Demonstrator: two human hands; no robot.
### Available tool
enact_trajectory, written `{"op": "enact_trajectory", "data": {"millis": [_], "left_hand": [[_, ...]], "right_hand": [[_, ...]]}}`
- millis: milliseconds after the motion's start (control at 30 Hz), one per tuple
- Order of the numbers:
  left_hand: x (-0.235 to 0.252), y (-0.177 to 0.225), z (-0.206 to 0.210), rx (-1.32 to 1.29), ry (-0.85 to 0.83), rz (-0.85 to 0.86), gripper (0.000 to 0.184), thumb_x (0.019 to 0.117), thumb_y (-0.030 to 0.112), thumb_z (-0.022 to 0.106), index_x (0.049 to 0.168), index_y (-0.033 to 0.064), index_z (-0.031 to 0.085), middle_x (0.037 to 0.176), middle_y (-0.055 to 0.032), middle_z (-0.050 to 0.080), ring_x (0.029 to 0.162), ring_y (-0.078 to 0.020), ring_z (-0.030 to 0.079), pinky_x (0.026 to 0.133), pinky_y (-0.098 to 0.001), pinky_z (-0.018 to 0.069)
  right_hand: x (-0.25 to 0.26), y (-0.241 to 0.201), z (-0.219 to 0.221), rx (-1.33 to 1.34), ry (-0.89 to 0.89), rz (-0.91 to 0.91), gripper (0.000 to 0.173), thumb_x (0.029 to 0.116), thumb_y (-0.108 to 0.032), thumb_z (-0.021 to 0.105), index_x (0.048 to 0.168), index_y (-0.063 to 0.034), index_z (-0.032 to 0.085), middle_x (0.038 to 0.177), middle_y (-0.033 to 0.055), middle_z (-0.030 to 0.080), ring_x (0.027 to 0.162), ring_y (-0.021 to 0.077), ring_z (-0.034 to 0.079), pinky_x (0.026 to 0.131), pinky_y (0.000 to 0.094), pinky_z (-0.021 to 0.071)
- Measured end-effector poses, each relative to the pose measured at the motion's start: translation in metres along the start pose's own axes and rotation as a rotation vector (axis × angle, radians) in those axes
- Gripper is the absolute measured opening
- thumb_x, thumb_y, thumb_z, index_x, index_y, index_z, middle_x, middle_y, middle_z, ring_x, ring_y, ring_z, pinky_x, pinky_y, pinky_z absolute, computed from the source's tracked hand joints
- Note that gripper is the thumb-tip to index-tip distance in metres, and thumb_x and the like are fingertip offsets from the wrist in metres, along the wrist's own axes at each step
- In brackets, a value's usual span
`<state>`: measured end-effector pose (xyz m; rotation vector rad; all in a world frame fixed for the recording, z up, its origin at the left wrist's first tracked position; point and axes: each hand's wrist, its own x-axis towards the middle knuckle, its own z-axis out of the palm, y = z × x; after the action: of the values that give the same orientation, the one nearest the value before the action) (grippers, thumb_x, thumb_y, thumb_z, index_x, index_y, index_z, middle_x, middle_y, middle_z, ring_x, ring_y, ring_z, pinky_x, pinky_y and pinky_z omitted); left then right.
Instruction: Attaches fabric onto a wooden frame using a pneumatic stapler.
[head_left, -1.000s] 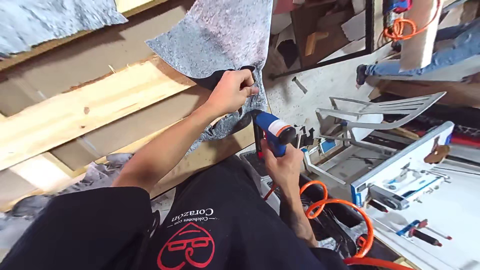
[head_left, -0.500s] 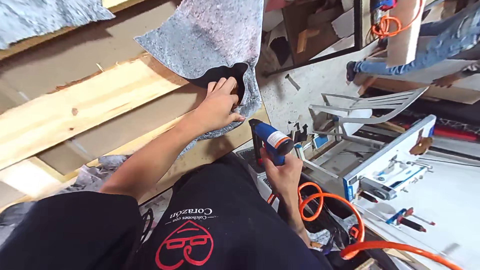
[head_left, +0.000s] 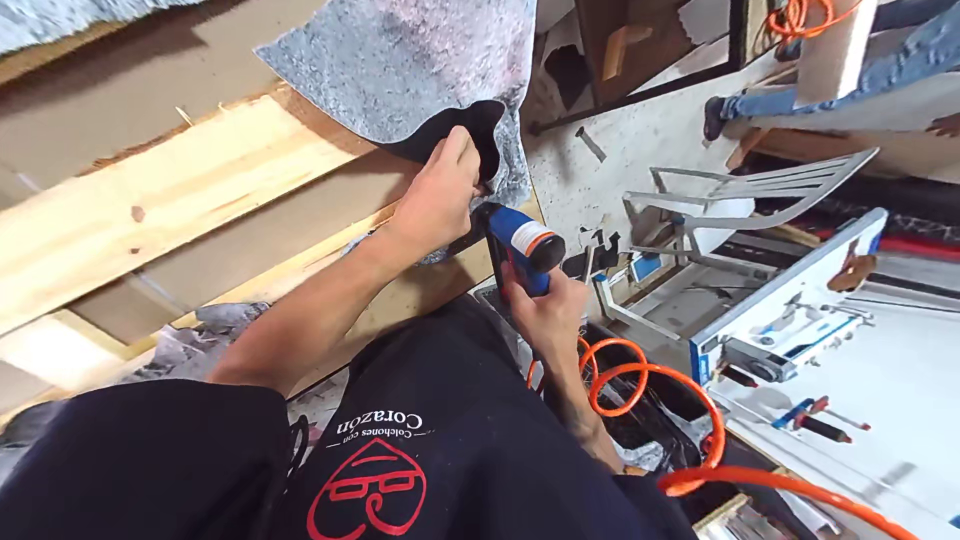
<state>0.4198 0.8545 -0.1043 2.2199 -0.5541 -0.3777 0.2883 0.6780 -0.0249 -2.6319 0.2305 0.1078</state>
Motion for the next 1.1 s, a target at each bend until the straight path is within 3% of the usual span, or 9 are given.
{"op": "enact_trajectory", "data": {"millis": [233, 400, 567, 667, 733, 800, 867, 1033, 1100], "left_hand": [[0.003, -0.019, -0.014, -0.207, 0.009, -0.057, 0.014, 0.0908, 0.018, 0.074, 0.093, 0.0041, 0.072, 0.106, -0.0087, 0.071, 0.095, -0.0176, 0.068, 0.087, -0.0350, 0.0559], [0.003, -0.022, -0.019, -0.258, 0.011, -0.099, 0.019, 0.0881, 0.026, 0.080, 0.092, 0.0089, 0.075, 0.103, -0.0036, 0.073, 0.092, -0.0115, 0.069, 0.085, -0.0313, 0.0570], [0.005, -0.021, -0.020, -0.225, 0.031, -0.077, 0.017, 0.0897, 0.024, 0.078, 0.094, 0.0077, 0.075, 0.103, -0.0050, 0.072, 0.095, -0.0132, 0.069, 0.088, -0.0324, 0.0562], [-0.009, -0.019, -0.030, -0.155, 0.049, -0.032, 0.021, 0.0989, 0.026, 0.066, 0.102, 0.0068, 0.075, 0.106, -0.0077, 0.071, 0.099, -0.0166, 0.069, 0.093, -0.0347, 0.0555], [-0.031, -0.018, -0.047, -0.101, 0.034, -0.004, 0.035, 0.1028, 0.039, 0.060, 0.108, 0.0068, 0.073, 0.112, -0.0102, 0.069, 0.105, -0.0212, 0.067, 0.096, -0.0400, 0.0547], [-0.063, -0.015, -0.051, -0.029, -0.052, -0.016, 0.050, 0.0986, 0.054, 0.060, 0.110, 0.0069, 0.072, 0.123, -0.0145, 0.064, 0.117, -0.0312, 0.060, 0.102, -0.0519, 0.0487], [-0.093, -0.015, -0.040, 0.086, -0.085, -0.014, 0.057, 0.0931, 0.063, 0.061, 0.106, 0.0084, 0.071, 0.130, -0.0164, 0.058, 0.127, -0.0374, 0.051, 0.105, -0.0562, 0.0440], [-0.100, -0.010, -0.011, 0.125, 0.047, -0.076, 0.042, 0.0969, 0.050, 0.063, 0.102, 0.0087, 0.071, 0.138, -0.0136, 0.056, 0.134, -0.0351, 0.049, 0.109, -0.0530, 0.0434], [-0.093, -0.008, -0.003, 0.108, 0.092, -0.060, 0.036, 0.0985, 0.041, 0.064, 0.091, 0.0062, 0.070, 0.140, -0.0123, 0.058, 0.133, -0.0320, 0.053, 0.111, -0.0520, 0.0426]], "right_hand": [[0.000, -0.007, 0.001, -0.008, -0.033, 0.000, 0.024, 0.0922, -0.031, 0.070, 0.081, -0.0096, 0.068, 0.064, 0.0005, 0.064, 0.058, 0.0086, 0.062, 0.054, 0.0315, 0.0507], [-0.006, -0.010, 0.009, 0.025, -0.014, -0.024, 0.023, 0.0914, -0.029, 0.071, 0.081, -0.0088, 0.069, 0.065, 0.0011, 0.066, 0.060, 0.0080, 0.064, 0.055, 0.0296, 0.0519], [-0.008, -0.015, 0.015, 0.030, -0.001, -0.041, 0.023, 0.0912, -0.029, 0.071, 0.081, -0.0082, 0.070, 0.066, 0.0015, 0.067, 0.061, 0.0080, 0.065, 0.057, 0.0293, 0.0530], [-0.014, -0.015, 0.015, 0.001, 0.018, -0.026, 0.023, 0.0911, -0.029, 0.071, 0.081, -0.0078, 0.069, 0.066, 0.0017, 0.066, 0.061, 0.0090, 0.065, 0.056, 0.0303, 0.0529], [-0.019, -0.013, 0.006, 0.016, 0.033, -0.027, 0.024, 0.0912, -0.029, 0.072, 0.083, -0.0060, 0.070, 0.069, 0.0029, 0.069, 0.063, 0.0086, 0.067, 0.058, 0.0299, 0.0551], [-0.030, -0.009, -0.005, 0.029, 0.044, -0.027, 0.025, 0.0922, -0.028, 0.073, 0.087, -0.0041, 0.071, 0.073, 0.0047, 0.071, 0.067, 0.0087, 0.069, 0.062, 0.0299, 0.0572], [-0.042, -0.006, -0.012, 0.028, 0.048, -0.024, 0.024, 0.0926, -0.028, 0.072, 0.089, -0.0040, 0.071, 0.075, 0.0049, 0.072, 0.069, 0.0082, 0.070, 0.063, 0.0292, 0.0576], [-0.052, -0.003, -0.005, 0.081, -0.006, -0.008, 0.024, 0.0934, -0.030, 0.072, 0.090, -0.0061, 0.072, 0.076, 0.0026, 0.072, 0.069, 0.0060, 0.069, 0.062, 0.0275, 0.0571], [-0.051, -0.007, 0.002, 0.107, -0.029, -0.007, 0.024, 0.0930, -0.030, 0.072, 0.089, -0.0063, 0.072, 0.075, 0.0026, 0.072, 0.068, 0.0060, 0.069, 0.062, 0.0275, 0.0572]]}}
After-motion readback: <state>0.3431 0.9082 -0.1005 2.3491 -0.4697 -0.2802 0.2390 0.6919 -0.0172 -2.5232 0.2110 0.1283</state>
